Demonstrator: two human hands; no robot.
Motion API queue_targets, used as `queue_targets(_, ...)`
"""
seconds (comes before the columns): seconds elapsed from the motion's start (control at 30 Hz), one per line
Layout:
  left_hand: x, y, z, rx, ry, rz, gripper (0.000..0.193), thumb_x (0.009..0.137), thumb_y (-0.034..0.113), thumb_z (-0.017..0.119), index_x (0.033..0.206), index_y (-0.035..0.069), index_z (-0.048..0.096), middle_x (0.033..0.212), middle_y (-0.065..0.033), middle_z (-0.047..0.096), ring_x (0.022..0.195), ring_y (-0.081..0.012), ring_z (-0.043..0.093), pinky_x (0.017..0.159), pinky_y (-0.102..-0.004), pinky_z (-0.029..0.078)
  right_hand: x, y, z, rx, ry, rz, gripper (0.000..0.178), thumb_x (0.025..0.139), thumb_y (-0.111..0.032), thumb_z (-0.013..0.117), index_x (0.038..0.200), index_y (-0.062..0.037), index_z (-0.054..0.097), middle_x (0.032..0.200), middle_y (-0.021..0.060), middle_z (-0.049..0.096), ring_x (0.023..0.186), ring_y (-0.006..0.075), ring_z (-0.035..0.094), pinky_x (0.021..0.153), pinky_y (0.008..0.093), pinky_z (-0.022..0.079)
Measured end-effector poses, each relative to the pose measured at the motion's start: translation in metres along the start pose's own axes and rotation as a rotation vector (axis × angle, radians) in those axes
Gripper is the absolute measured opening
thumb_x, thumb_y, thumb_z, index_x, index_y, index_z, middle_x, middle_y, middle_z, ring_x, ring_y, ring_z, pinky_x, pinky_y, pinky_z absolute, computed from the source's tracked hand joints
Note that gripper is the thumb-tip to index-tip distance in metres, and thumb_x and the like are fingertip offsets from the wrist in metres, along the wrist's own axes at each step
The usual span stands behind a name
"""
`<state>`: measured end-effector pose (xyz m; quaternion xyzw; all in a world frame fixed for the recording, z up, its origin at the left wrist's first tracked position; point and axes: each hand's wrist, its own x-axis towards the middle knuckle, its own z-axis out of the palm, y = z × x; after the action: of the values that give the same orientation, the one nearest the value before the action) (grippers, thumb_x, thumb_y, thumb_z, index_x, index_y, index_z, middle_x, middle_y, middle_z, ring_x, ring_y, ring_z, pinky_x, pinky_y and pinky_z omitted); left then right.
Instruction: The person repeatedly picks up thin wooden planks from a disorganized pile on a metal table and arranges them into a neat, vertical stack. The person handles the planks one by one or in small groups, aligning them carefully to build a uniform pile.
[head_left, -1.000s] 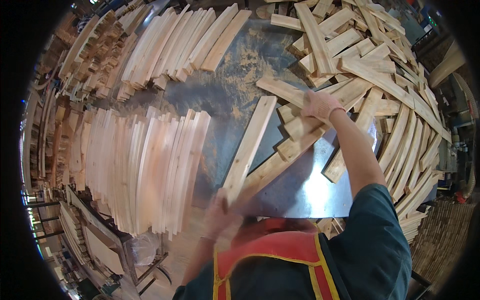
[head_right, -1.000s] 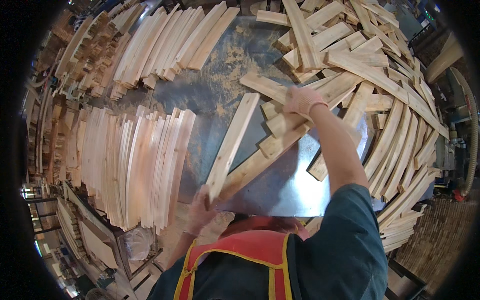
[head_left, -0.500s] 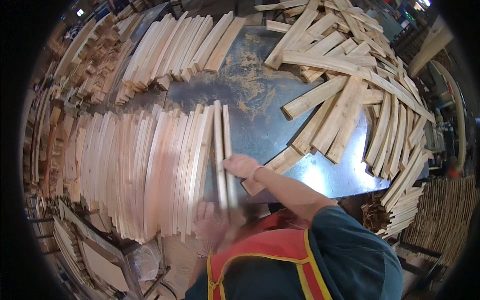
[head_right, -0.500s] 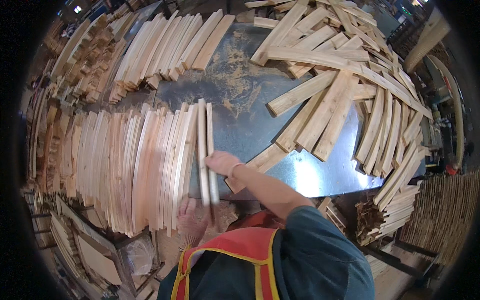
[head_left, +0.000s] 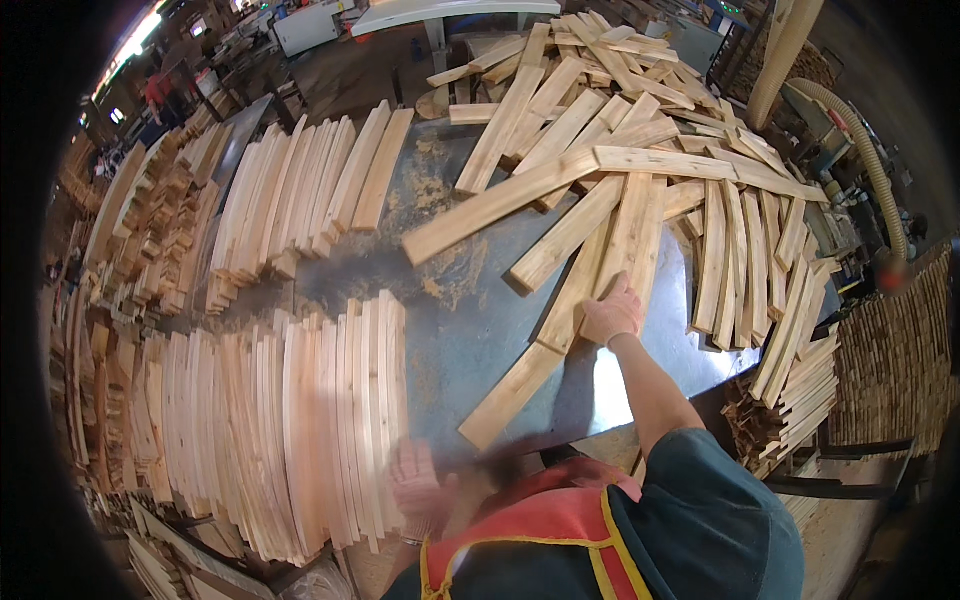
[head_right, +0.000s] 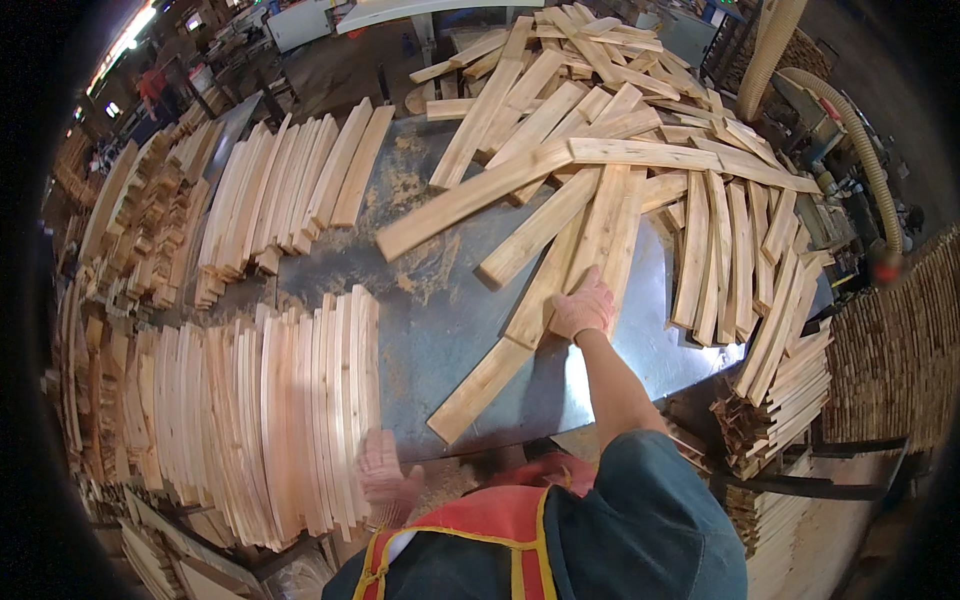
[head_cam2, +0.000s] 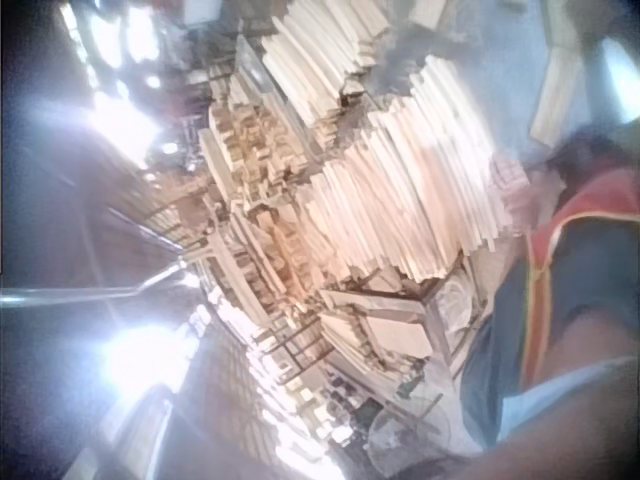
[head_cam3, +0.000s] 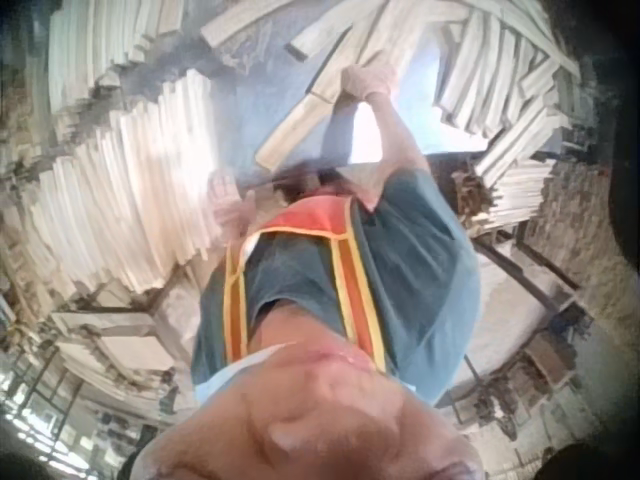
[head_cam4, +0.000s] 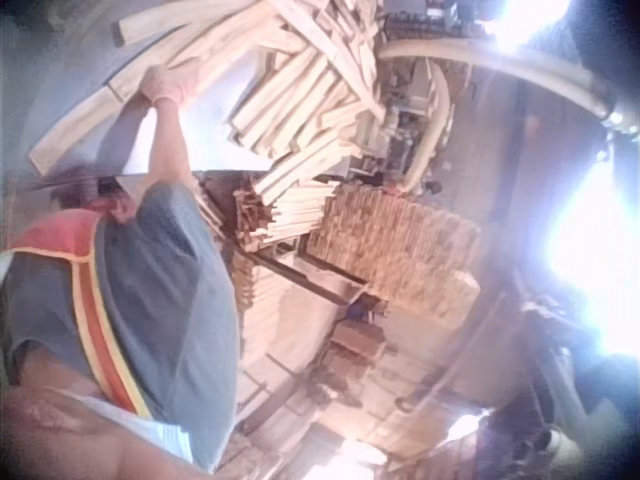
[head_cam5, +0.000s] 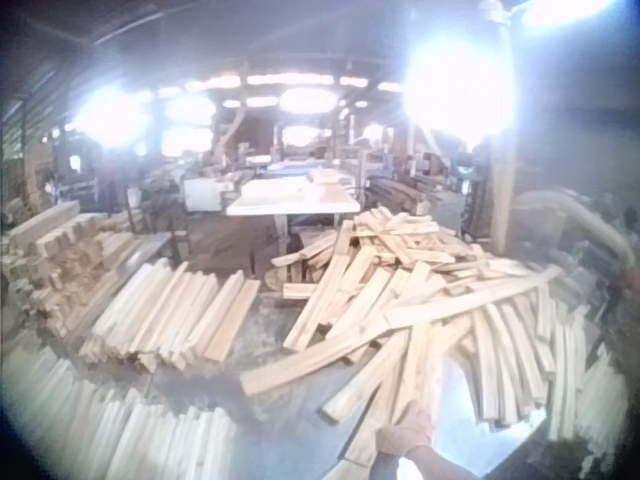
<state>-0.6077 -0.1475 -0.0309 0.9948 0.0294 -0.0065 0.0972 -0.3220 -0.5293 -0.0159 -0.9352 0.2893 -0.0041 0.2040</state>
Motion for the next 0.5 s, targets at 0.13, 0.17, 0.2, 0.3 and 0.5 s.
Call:
queue_targets(0.13,0.043,0.043,-0.004,-0.156,-0.058,0.040,0.096,0.077,0.037,0.086,0.159,0.005,0.046,0.160,-0.0219,0.047,0.148,-0.0431,0.044,0.121,-0.0553,0.036,-0.046,0.029,-0.015,0.647,-0.218,0.057,0.090,0.083,-0.017,0.073,0.162,-0.0066,0.031,0.126,0.0223,0.062,0.120,0.0351,0.064,0.099,0.0472,0.054)
queue_targets(0.17,0.054,0.052,-0.002,-0.163,-0.051,0.064,0.095,0.078,0.037,0.085,0.158,0.005,0.047,0.159,-0.0221,0.048,0.146,-0.0431,0.047,0.120,-0.0550,0.037,-0.068,0.046,-0.017,0.958,-0.427,0.119,0.082,0.086,-0.014,0.073,0.160,-0.0067,0.036,0.130,0.0202,0.063,0.123,0.0346,0.064,0.103,0.0485,0.054)
queue_targets(0.2,0.063,0.062,0.001,-0.173,-0.048,0.089,0.093,0.079,0.037,0.085,0.157,0.005,0.047,0.157,-0.0223,0.049,0.144,-0.0431,0.049,0.119,-0.0547,0.038,-0.092,0.075,-0.007,1.261,-0.723,0.262,0.074,0.089,-0.010,0.072,0.157,-0.0068,0.041,0.133,0.0182,0.064,0.126,0.0341,0.064,0.106,0.0497,0.054)
queue_targets(0.3,0.093,0.092,-0.007,-0.218,-0.124,0.124,0.086,0.081,0.036,0.083,0.155,0.005,0.050,0.156,-0.0216,0.051,0.139,-0.0412,0.053,0.117,-0.0548,0.041,-0.138,0.105,-0.025,1.527,-1.378,0.686,0.058,0.096,-0.006,0.074,0.150,-0.0083,0.053,0.139,0.0128,0.067,0.131,0.0332,0.065,0.114,0.0528,0.052)
queue_targets(0.5,0.147,0.123,-0.010,-0.183,-0.200,0.183,0.077,0.086,0.035,0.077,0.152,0.006,0.052,0.154,-0.0198,0.053,0.139,-0.0386,0.054,0.115,-0.0516,0.043,-0.125,0.091,-0.042,1.606,-1.415,0.600,0.051,0.096,-0.007,0.076,0.145,-0.0077,0.062,0.137,0.0120,0.071,0.127,0.0286,0.068,0.110,0.0469,0.054)
